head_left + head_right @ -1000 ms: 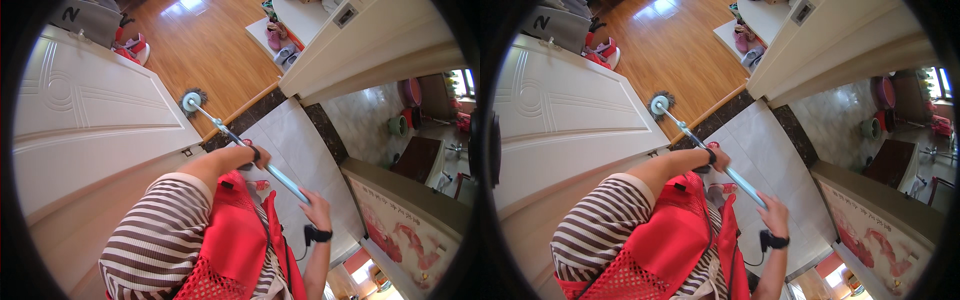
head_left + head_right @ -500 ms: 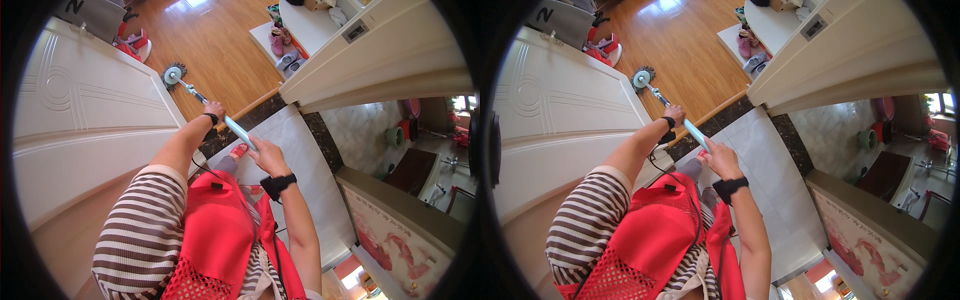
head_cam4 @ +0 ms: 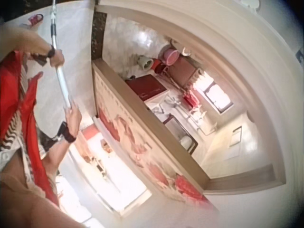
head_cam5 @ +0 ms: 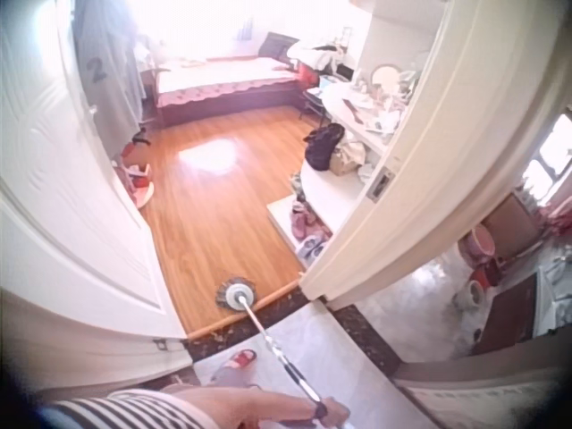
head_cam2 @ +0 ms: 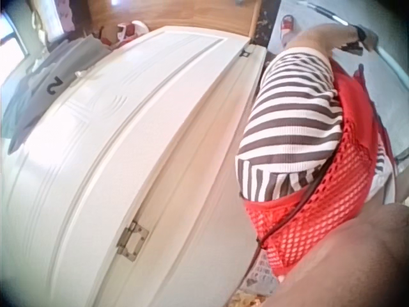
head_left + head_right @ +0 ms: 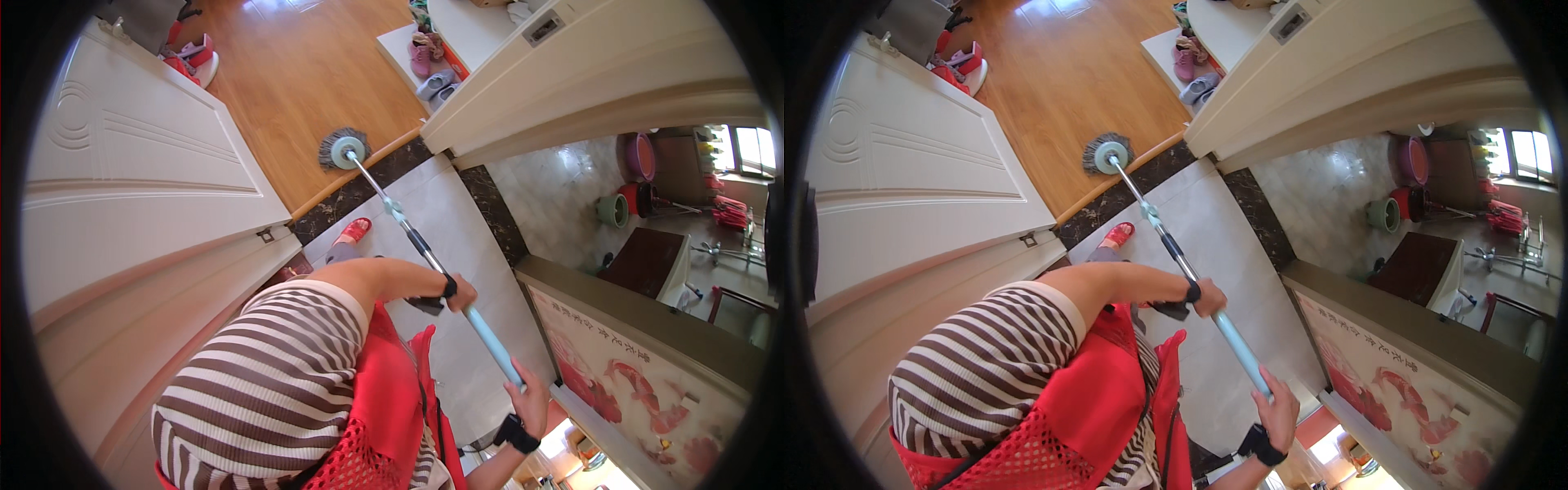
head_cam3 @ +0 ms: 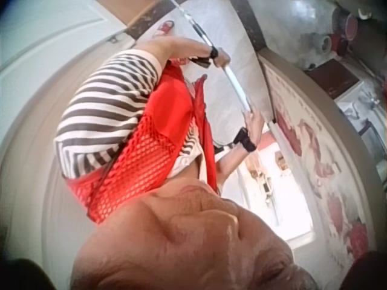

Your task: Mop the wooden floor in a bedroom and then the tile floor in a bathroom.

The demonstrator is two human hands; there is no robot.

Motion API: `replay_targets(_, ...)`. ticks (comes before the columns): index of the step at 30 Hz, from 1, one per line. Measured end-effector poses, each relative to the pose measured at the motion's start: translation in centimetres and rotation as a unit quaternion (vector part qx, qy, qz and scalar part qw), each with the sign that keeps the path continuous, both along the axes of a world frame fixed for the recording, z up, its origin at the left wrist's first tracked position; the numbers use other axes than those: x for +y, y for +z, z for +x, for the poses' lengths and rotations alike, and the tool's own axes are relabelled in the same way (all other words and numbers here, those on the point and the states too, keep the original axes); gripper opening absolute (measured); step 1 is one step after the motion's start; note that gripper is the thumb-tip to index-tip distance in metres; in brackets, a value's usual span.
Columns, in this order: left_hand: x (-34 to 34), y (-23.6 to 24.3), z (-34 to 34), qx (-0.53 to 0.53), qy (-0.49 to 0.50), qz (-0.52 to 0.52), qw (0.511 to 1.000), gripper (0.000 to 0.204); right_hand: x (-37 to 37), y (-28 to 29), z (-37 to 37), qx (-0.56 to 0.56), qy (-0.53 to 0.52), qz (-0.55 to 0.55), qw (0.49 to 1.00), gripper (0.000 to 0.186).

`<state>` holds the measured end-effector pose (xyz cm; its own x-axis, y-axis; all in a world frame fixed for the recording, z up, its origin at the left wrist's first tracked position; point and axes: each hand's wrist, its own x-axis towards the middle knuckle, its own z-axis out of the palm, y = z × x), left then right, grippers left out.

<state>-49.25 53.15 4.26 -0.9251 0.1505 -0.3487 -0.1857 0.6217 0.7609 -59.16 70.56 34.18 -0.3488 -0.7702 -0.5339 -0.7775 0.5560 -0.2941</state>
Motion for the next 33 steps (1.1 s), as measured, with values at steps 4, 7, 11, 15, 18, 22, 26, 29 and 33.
replay_targets(4, 4.1, 2.7, -2.8, 0.063, -0.020, 0.005, 0.998, 0.025, 6.7, 0.8, 0.3, 0.012, -0.099, -0.030, 0.995, 0.055)
replay_targets(7, 4.3, 2.3, -1.5, 0.078, -0.053, -0.133, 0.987, 0.024, 7.5, -1.1, 3.0, 0.023, -0.139, -0.028, 0.990, 0.054)
replay_targets(11, 1.5, -2.2, 1.3, 0.112, 0.007, -0.233, 0.966, 0.016, 5.4, -6.5, 6.2, 0.040, -0.099, -0.084, 0.991, 0.053)
replay_targets(15, -6.0, -5.8, 4.0, 0.020, 0.155, -0.288, 0.945, 0.007, -1.4, -12.4, 8.5, -0.011, -0.074, -0.128, 0.989, 0.051)
replay_targets(18, -12.6, -7.2, 6.5, -0.008, 0.184, -0.338, 0.923, 0.009, -8.5, -12.8, 10.1, -0.072, -0.059, -0.094, 0.991, 0.053)
replay_targets(22, -14.4, -5.6, 8.6, -0.045, 0.199, -0.339, 0.918, 0.015, -10.6, -12.7, 11.0, -0.114, -0.028, -0.056, 0.992, 0.058)
replay_targets(26, -11.6, -6.2, 8.4, 0.010, 0.184, -0.312, 0.932, 0.010, -8.1, -10.4, 10.6, -0.125, -0.037, -0.021, 0.991, 0.060)
replay_targets(29, -8.4, -4.1, 7.2, 0.038, 0.126, -0.207, 0.969, 0.010, -5.3, -6.9, 9.5, -0.119, -0.075, 0.007, 0.990, 0.058)
replay_targets(33, -3.0, -0.5, 5.3, 0.095, 0.080, -0.066, 0.990, 0.011, 0.2, -2.6, 8.6, -0.045, -0.080, -0.022, 0.996, 0.055)
